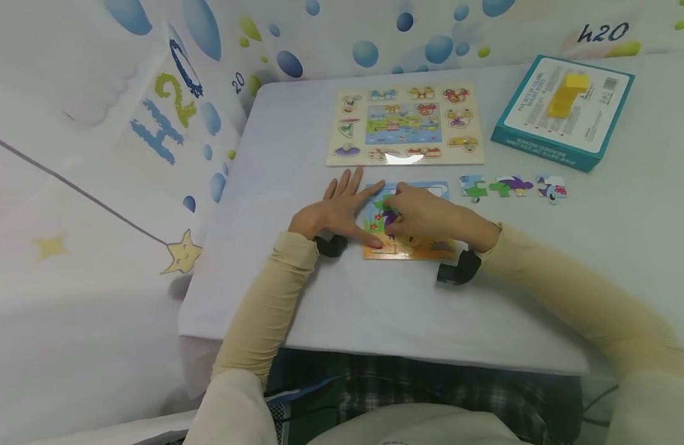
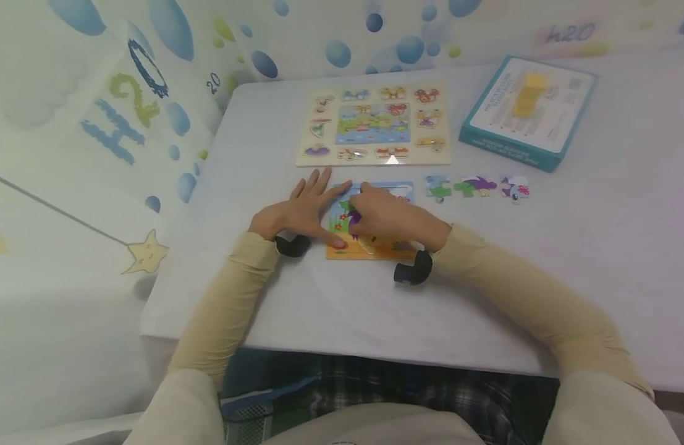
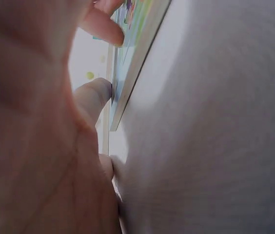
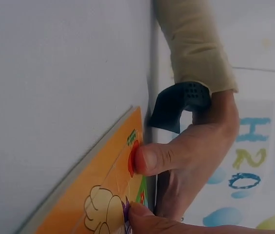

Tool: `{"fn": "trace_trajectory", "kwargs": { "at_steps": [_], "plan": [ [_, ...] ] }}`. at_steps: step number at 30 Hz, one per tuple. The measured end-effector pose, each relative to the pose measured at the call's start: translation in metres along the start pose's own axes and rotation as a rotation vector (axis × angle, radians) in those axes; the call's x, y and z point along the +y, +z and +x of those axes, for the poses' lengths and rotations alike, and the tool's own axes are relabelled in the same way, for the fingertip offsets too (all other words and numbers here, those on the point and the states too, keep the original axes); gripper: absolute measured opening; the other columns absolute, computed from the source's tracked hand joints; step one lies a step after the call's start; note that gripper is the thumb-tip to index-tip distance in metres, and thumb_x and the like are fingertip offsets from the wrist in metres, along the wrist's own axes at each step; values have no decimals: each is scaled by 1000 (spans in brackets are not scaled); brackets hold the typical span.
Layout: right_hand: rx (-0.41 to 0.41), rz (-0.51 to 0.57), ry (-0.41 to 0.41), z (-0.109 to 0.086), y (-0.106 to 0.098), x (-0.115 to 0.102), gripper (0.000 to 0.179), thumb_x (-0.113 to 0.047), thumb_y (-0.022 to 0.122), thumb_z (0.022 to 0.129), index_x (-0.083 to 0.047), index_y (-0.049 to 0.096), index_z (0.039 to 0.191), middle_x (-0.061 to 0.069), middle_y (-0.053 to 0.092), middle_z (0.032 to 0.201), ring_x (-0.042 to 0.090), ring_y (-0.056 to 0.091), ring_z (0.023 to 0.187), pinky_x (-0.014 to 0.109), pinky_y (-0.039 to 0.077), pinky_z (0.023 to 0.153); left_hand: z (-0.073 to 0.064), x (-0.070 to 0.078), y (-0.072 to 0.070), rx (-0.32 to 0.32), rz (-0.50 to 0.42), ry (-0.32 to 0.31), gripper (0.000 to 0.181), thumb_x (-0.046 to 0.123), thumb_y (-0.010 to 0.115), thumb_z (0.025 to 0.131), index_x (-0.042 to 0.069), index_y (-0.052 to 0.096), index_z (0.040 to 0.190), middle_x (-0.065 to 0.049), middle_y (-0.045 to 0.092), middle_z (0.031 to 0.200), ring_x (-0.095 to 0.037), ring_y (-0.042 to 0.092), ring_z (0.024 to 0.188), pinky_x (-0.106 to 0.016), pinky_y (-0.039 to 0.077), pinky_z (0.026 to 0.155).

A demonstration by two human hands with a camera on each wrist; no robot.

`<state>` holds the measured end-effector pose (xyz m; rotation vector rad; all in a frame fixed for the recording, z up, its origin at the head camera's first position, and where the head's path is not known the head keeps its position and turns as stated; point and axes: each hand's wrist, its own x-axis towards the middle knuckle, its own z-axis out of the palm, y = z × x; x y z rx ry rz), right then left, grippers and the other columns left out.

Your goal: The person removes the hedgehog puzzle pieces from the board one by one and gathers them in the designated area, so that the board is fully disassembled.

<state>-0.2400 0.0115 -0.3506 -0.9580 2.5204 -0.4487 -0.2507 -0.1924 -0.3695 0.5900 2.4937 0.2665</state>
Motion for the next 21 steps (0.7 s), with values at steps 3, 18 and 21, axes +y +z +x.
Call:
{"fn": "trace_trajectory", "kwargs": {
  "at_steps": [3,18,21],
  "plan": [
    [4,1,-1,-4,1,3,53,-28,72,90,3,59,131,16,57,114,22,54,88,34,48,73,3,3,0,1,11,7,123,73,71,69,41,-10,155,-4,-38,155,-26,-35,143,-48,-18,117],
    [31,174,19,-4,0,6,44,-19,74,88,0,51,119,15,51,109,25,50,90,35,45,76,2,3,-3,-15,-30,5,124,70,74,69,38,-8,156,-5,-38,155,-27,-36,142,-49,-20,117],
    [31,202,32,-2,2,4,41,-16,73,88,-2,48,118,13,51,108,24,49,89,34,43,75,3,1,-1,-19,-27,0,123,71,73,70,38,-10,155,-4,-39,155,-27,-37,142,-49,-20,116]
  ]
}}
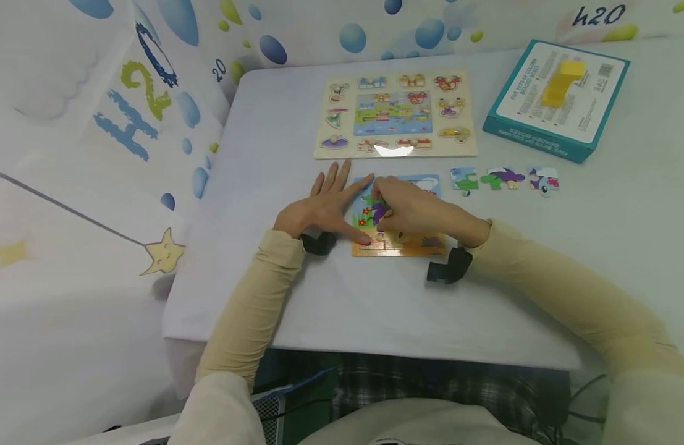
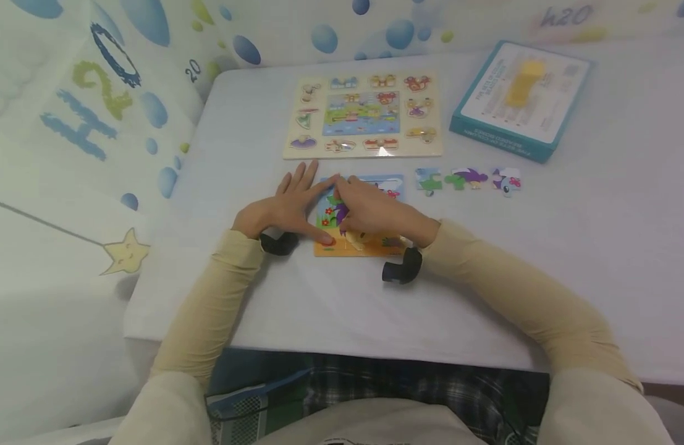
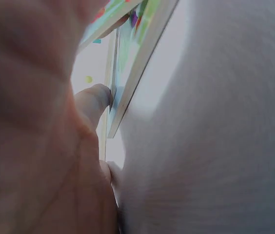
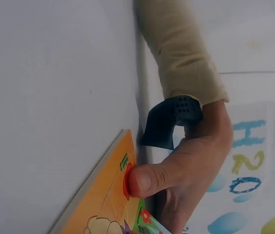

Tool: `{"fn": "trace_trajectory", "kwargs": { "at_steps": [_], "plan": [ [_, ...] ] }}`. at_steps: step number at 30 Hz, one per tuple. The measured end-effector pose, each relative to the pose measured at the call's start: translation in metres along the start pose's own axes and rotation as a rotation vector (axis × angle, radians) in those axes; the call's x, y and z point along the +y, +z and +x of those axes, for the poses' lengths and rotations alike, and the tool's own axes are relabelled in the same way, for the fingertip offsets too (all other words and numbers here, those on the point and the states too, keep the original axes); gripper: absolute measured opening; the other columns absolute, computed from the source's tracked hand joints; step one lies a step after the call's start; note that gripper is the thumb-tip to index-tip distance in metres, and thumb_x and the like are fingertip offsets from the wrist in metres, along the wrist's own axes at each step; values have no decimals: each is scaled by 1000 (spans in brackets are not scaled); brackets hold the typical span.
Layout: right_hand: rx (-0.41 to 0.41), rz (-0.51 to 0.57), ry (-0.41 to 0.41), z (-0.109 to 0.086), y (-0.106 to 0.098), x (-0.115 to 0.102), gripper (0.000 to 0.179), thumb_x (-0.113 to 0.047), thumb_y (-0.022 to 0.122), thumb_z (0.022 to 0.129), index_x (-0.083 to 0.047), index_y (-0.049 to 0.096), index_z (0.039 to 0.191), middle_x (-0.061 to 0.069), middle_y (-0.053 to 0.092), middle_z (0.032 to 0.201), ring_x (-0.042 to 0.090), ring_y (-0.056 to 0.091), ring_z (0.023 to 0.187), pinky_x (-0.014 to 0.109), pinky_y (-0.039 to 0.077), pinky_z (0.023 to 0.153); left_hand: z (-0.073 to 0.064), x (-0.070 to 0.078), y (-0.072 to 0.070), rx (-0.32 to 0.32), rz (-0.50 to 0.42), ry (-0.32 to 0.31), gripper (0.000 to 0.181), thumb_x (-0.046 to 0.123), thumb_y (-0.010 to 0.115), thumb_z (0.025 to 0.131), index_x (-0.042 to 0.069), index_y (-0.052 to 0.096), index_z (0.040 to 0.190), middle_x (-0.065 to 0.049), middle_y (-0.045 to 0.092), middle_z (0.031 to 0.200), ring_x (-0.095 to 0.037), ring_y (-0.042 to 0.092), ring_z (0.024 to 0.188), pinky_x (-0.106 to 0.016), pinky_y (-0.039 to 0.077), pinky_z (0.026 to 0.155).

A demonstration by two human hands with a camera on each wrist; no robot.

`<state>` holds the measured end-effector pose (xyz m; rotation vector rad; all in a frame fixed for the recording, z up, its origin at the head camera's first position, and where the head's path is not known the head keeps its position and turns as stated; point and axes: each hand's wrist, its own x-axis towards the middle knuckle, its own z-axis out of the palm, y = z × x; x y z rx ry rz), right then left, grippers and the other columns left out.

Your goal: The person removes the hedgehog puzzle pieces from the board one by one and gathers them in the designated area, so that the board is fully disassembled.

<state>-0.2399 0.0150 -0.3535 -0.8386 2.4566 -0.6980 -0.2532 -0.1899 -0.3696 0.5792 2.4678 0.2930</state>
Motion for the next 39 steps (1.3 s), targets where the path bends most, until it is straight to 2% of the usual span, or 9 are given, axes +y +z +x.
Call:
{"fn": "trace_trajectory", "kwargs": {
  "at_steps": [3,8,15,20,29,33,39],
  "plan": [
    [14,-4,13,1,1,-5,40,-13,73,88,-1,50,118,14,53,110,25,51,93,36,45,79,-1,-1,-1,4,10,-3,123,71,72,70,38,-10,155,-4,-39,154,-27,-37,141,-49,-20,116],
    [16,-99,13,4,3,-13,40,-14,71,90,2,53,122,16,56,117,26,54,102,38,48,88,-2,-4,-1,12,14,0,122,69,72,72,35,-10,156,-5,-39,155,-28,-36,142,-50,-19,117],
    [19,-169,-11,5,3,-24,47,-19,72,90,4,57,128,19,52,121,24,53,96,34,50,81,-6,-7,-2,19,29,-37,121,69,72,73,34,-9,156,-6,-38,155,-28,-35,143,-51,-18,117],
    [28,-201,-37,5,2,-23,43,-22,73,89,4,62,122,20,53,121,24,53,95,34,49,79,-7,-7,-3,27,26,-31,121,68,72,73,34,-9,156,-6,-38,156,-28,-35,143,-51,-18,117],
    [34,-195,-23,0,-1,-12,55,-21,72,90,-1,53,137,14,54,122,24,59,99,37,52,85,-2,-3,3,10,-2,11,120,66,73,74,34,-9,156,-6,-38,155,-28,-37,141,-50,-20,116],
    [59,-199,-32,-4,-6,-6,53,-24,72,89,-3,55,134,12,57,123,24,57,105,38,50,90,-1,-2,4,10,-1,17,120,66,73,74,34,-8,156,-6,-38,155,-28,-37,141,-50,-20,116],
    [162,-193,-112,-20,-17,20,47,-25,74,86,-2,61,126,12,62,120,28,57,110,44,49,95,0,-2,3,13,11,6,123,69,73,71,35,-9,156,-6,-38,155,-27,-36,142,-49,-20,117]
  ]
}}
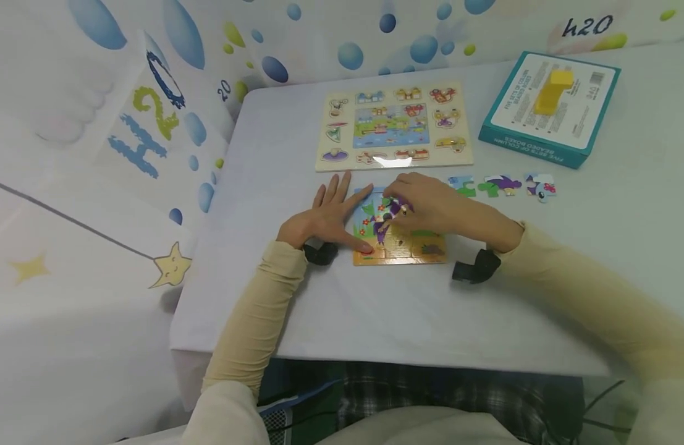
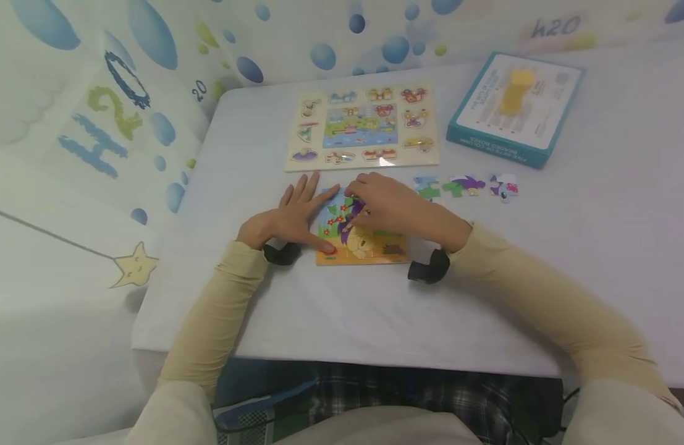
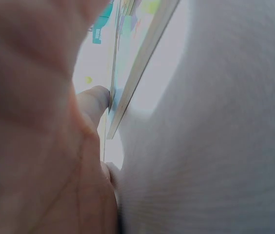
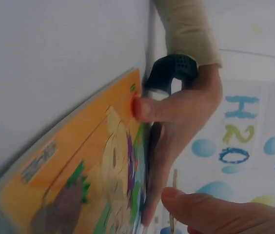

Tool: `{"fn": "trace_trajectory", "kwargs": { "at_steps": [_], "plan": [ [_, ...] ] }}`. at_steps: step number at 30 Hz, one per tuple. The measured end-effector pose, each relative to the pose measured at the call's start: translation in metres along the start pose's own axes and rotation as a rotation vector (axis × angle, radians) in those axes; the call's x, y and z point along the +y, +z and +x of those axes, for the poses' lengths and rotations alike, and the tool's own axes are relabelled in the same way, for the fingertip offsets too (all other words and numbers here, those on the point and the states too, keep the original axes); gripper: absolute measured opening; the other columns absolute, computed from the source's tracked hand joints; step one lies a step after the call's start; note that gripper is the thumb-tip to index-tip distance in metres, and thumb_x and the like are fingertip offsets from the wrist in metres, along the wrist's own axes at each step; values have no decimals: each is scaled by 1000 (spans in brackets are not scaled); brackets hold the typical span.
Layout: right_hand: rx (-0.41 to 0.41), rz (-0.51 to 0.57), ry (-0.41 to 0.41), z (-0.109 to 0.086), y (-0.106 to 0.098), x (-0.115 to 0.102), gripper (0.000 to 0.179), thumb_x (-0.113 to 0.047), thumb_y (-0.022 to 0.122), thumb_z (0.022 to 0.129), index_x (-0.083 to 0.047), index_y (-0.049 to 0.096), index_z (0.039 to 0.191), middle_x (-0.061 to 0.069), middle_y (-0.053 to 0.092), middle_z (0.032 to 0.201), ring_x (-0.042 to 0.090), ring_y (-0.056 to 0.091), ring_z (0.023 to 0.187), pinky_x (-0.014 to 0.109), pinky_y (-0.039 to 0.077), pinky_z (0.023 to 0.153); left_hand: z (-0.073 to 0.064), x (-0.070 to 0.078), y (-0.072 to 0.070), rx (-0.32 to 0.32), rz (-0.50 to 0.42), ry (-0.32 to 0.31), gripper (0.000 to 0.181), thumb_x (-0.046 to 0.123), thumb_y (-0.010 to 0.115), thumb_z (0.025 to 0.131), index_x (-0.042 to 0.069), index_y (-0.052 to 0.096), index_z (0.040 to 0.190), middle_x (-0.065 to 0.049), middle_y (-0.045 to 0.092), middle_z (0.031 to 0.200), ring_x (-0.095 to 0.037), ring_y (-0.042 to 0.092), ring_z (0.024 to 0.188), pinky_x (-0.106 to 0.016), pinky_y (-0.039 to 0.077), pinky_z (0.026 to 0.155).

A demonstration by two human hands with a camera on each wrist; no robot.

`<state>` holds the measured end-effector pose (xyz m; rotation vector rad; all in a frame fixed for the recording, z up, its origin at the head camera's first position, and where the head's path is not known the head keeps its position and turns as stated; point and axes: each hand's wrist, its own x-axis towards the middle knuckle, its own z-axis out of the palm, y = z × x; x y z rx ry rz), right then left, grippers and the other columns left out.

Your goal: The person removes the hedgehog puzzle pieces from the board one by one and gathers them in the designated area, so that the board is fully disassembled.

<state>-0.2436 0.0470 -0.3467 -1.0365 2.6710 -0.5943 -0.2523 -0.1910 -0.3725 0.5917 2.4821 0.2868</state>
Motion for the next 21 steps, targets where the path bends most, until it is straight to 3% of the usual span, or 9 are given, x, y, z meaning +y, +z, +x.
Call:
{"fn": "trace_trajectory", "kwargs": {
  "at_steps": [3,11,15,21],
  "plan": [
    [27,18,11,-16,-7,18,47,-25,75,85,-2,62,124,12,63,116,28,58,107,45,50,92,2,1,1,7,6,-13,124,69,73,70,35,-9,156,-5,-38,155,-27,-36,142,-49,-19,117],
    [33,37,138,-64,-21,55,46,-22,79,82,-3,64,121,12,64,114,26,56,103,46,50,90,2,1,2,9,-6,-19,125,68,75,69,33,-7,157,-6,-36,156,-28,-35,143,-49,-19,117],
    [33,33,132,-74,-24,66,46,-24,80,81,-4,65,119,9,65,110,24,56,100,44,51,87,4,1,1,13,-5,-13,126,67,76,69,32,-6,157,-7,-35,157,-28,-35,143,-49,-19,117],
    [-31,36,115,-79,-29,75,38,-21,82,79,-7,67,111,4,65,103,22,57,96,42,51,86,5,0,2,4,-2,-25,124,67,75,70,32,-6,157,-6,-36,157,-28,-34,143,-49,-19,117]
  ]
}}
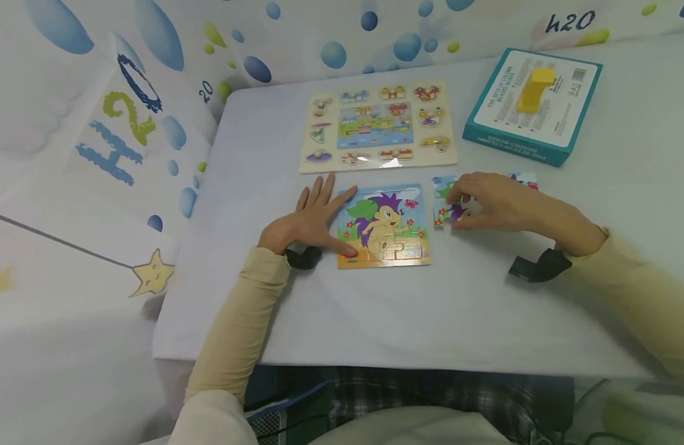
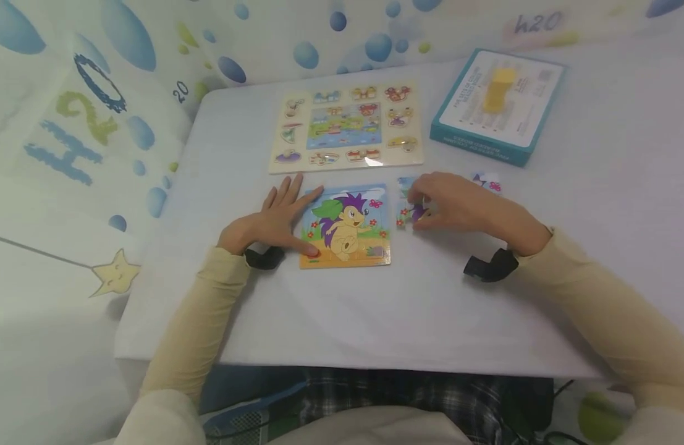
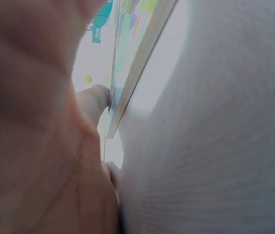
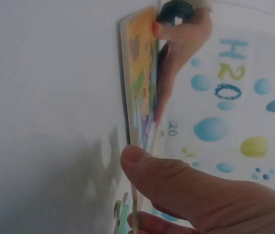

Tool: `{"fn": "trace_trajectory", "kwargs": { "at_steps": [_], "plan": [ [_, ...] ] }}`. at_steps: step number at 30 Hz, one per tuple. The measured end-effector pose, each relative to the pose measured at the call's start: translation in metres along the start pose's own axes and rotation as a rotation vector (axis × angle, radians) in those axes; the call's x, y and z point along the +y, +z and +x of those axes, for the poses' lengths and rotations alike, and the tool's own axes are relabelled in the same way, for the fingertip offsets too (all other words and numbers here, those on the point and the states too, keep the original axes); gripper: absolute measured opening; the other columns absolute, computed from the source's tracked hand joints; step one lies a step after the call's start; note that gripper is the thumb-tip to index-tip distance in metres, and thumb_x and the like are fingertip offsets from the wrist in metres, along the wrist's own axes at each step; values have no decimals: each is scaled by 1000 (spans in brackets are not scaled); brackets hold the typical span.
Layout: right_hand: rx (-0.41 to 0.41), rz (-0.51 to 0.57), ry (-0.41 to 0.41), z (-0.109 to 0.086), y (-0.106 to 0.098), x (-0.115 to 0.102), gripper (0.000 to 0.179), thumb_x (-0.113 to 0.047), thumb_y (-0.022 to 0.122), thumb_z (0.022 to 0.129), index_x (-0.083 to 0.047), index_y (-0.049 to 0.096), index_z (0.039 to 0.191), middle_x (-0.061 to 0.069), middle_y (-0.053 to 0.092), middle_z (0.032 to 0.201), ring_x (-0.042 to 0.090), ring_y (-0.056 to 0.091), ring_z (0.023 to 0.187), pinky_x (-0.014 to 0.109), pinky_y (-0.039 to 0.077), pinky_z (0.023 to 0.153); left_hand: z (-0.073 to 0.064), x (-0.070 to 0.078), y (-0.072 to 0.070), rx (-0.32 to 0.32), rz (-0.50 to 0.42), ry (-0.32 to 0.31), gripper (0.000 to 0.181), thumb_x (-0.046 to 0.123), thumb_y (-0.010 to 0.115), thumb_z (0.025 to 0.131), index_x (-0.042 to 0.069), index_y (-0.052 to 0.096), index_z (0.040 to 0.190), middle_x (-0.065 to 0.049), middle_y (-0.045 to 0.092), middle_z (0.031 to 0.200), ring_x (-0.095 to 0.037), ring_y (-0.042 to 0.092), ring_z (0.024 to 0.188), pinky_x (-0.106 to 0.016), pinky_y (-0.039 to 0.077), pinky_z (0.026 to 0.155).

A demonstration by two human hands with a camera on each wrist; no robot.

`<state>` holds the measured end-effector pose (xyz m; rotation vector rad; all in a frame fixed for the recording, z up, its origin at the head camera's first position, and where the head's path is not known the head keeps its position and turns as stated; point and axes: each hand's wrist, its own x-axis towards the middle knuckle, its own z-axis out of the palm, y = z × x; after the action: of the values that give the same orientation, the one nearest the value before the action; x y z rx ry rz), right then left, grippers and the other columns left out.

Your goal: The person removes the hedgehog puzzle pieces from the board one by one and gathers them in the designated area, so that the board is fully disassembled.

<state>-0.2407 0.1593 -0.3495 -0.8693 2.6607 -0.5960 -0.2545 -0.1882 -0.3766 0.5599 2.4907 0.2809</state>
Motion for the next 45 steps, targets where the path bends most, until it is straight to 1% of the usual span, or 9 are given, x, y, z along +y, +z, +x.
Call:
{"fn": "trace_trajectory", "kwargs": {
  "at_steps": [3,7,11,17,21,27,31,39,45],
  "plan": [
    [-32,-8,-1,1,0,1,36,-21,82,79,-7,67,109,4,65,102,21,57,96,42,50,87,-1,-2,1,7,6,-9,124,67,75,70,33,-6,157,-5,-36,157,-28,-34,143,-49,-19,117],
    [-61,4,11,3,2,4,36,-20,82,79,-8,66,109,3,65,101,20,57,94,40,50,86,-1,-2,1,15,-3,4,123,67,75,70,33,-5,157,-5,-36,157,-27,-34,143,-49,-19,117],
    [-66,9,15,3,5,6,32,-18,82,79,-8,66,105,2,63,99,19,56,92,38,51,85,0,-1,1,10,-5,5,124,67,75,70,32,-5,157,-5,-36,157,-28,-35,143,-49,-19,117],
    [-72,-20,-8,3,4,5,24,-19,82,78,-10,66,93,1,61,93,18,55,88,37,51,83,0,0,0,4,5,-7,124,66,76,70,32,-6,157,-6,-36,157,-27,-35,143,-49,-20,117],
    [-75,-41,-18,4,2,2,23,-21,82,78,-11,65,90,0,60,91,18,55,87,37,51,82,-2,1,-1,3,9,-12,125,66,76,70,32,-7,157,-6,-36,156,-27,-36,143,-49,-20,117],
    [-75,-24,-16,4,3,4,24,-21,83,78,-11,66,91,1,60,92,18,55,88,37,51,83,-3,1,-1,-2,-4,-10,125,65,76,70,32,-6,157,-5,-36,156,-26,-36,143,-49,-20,117],
    [-75,-8,-5,3,4,5,27,-22,83,78,-9,67,95,1,60,94,18,54,88,37,51,83,-2,2,-1,-2,-17,-2,125,65,77,70,32,-6,157,-5,-36,157,-27,-36,143,-49,-20,117],
    [-76,0,-2,2,4,7,32,-21,83,78,-9,68,104,1,59,93,17,51,87,34,47,78,-1,1,0,1,-16,0,125,66,76,69,32,-6,157,-5,-36,157,-26,-36,142,-49,-20,116],
    [-84,14,19,0,2,6,40,-25,83,78,-8,67,110,2,62,101,19,55,93,37,51,84,-2,1,-1,-3,-15,6,125,66,76,69,31,-5,157,-6,-35,157,-27,-35,143,-49,-20,116]
  ]
}}
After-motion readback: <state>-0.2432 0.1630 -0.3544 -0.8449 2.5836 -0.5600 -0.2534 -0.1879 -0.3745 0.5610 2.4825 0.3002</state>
